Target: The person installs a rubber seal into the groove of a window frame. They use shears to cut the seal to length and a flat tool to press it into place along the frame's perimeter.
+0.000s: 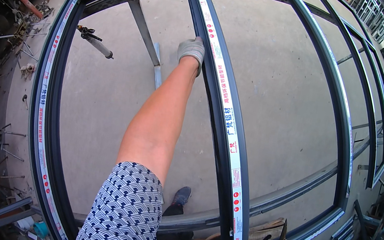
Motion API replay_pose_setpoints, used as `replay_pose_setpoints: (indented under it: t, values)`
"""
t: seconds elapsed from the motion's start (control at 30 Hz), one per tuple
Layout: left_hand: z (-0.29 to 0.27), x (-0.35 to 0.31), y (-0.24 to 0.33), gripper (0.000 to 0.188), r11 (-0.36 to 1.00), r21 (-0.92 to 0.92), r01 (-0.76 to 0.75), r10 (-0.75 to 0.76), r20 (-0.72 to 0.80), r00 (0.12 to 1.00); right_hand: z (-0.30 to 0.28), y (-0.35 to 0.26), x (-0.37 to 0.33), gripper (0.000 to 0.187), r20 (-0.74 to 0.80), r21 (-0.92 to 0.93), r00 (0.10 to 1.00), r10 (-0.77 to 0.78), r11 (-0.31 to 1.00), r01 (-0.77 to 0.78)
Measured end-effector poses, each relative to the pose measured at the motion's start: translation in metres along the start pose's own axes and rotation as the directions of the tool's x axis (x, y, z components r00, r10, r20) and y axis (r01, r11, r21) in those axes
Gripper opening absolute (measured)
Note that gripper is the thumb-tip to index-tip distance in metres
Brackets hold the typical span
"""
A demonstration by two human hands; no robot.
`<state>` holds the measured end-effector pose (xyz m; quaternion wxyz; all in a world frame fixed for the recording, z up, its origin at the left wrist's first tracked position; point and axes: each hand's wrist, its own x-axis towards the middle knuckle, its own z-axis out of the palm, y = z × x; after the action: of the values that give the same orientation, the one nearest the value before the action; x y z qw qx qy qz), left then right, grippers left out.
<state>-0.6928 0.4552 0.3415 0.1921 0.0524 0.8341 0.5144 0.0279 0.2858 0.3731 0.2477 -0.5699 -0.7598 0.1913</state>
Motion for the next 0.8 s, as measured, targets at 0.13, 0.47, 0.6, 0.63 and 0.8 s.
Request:
replay_pose_setpoints:
  t: [0.13,0.47,0.6,0.63,0.8]
  values:
    - [0.002,0.000,0.001,0.052,1.000,-0.014,-0.003,0.003,0.012,1.000,0.000,0.012,-0.002,0.063,-0.022,-0.054,0.999,-0.046,0.998,0.044]
    - [0.008,0.010,-0.005,0.049,0.999,-0.035,-0.015,0.015,0.013,1.000,-0.001,0.017,-0.003,0.066,0.018,0.136,0.996,0.086,0.987,-0.088]
    - [0.004,0.008,-0.001,0.048,1.000,-0.020,-0.004,0.004,0.000,1.000,0.002,0.009,0.001,0.066,-0.014,0.060,0.998,0.055,0.997,-0.054]
    - [0.004,0.006,0.000,0.048,1.000,-0.016,-0.003,0.003,-0.005,1.000,0.001,0.006,0.003,0.065,-0.009,0.042,0.998,0.057,0.998,-0.056]
    - [0.004,0.001,0.006,0.047,0.993,-0.109,0.052,-0.054,-0.015,0.998,0.002,-0.002,0.005,0.058,-0.020,0.018,1.000,0.020,1.000,-0.020]
